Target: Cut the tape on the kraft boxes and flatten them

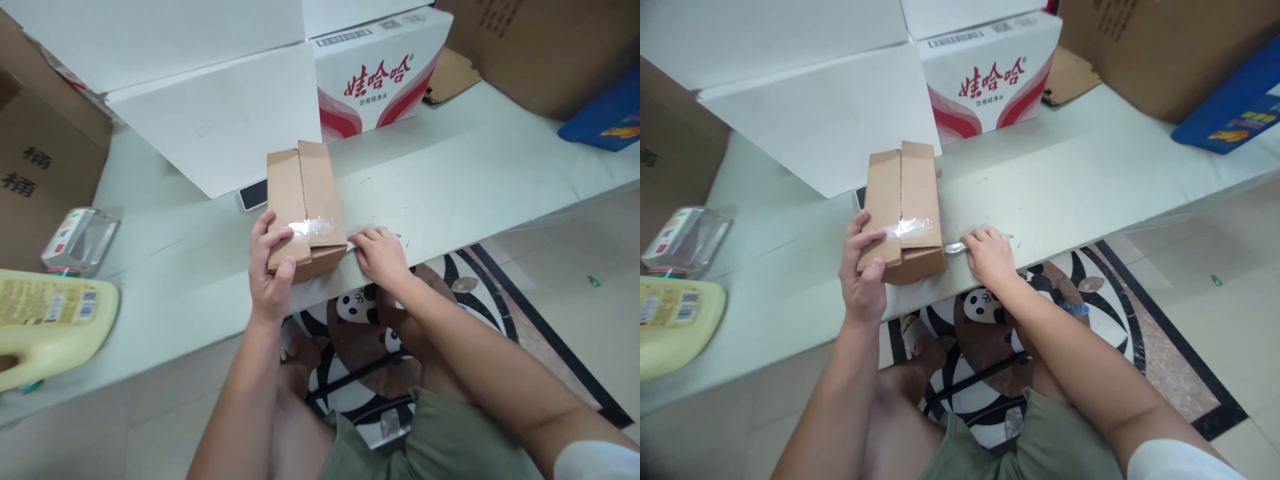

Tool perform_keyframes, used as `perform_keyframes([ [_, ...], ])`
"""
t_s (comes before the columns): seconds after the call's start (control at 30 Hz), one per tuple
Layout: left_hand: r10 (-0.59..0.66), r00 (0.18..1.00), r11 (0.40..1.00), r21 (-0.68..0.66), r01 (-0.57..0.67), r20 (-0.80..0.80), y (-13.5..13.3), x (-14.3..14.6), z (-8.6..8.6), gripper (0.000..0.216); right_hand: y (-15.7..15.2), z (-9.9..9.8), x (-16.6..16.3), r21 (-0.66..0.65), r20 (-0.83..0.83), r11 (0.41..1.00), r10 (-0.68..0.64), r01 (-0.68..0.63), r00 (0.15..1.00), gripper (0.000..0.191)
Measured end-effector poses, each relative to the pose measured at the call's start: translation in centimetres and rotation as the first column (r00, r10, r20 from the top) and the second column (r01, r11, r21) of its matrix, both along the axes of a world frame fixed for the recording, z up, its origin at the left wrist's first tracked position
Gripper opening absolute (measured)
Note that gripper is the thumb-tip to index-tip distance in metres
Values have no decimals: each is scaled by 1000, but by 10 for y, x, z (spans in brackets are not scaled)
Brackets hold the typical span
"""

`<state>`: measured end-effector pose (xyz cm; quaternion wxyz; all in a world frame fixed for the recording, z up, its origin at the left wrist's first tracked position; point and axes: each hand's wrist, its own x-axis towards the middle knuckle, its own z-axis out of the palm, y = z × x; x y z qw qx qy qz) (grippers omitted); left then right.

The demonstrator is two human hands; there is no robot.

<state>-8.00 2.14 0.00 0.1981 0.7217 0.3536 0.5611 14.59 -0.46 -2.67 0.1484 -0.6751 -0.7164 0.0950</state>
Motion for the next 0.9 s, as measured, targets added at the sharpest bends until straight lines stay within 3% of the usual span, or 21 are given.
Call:
perform_keyframes([
  [0.37,9,1000,1000,-11,-9,-23,0,-1,0,32,0,2,1,17,-12,1000,-23,23,1000,37],
  [0.57,47,997,999,0,-47,-60,-1,1,0,35,4,5,12,247,-176,958,-104,147,979,35],
  [0.73,47,998,998,51,-44,-52,-7,14,2,30,3,4,27,514,-397,798,-104,315,912,22],
  [0.9,145,983,984,120,-132,-109,-17,31,5,30,-7,30,21,756,-518,572,226,318,825,19],
])
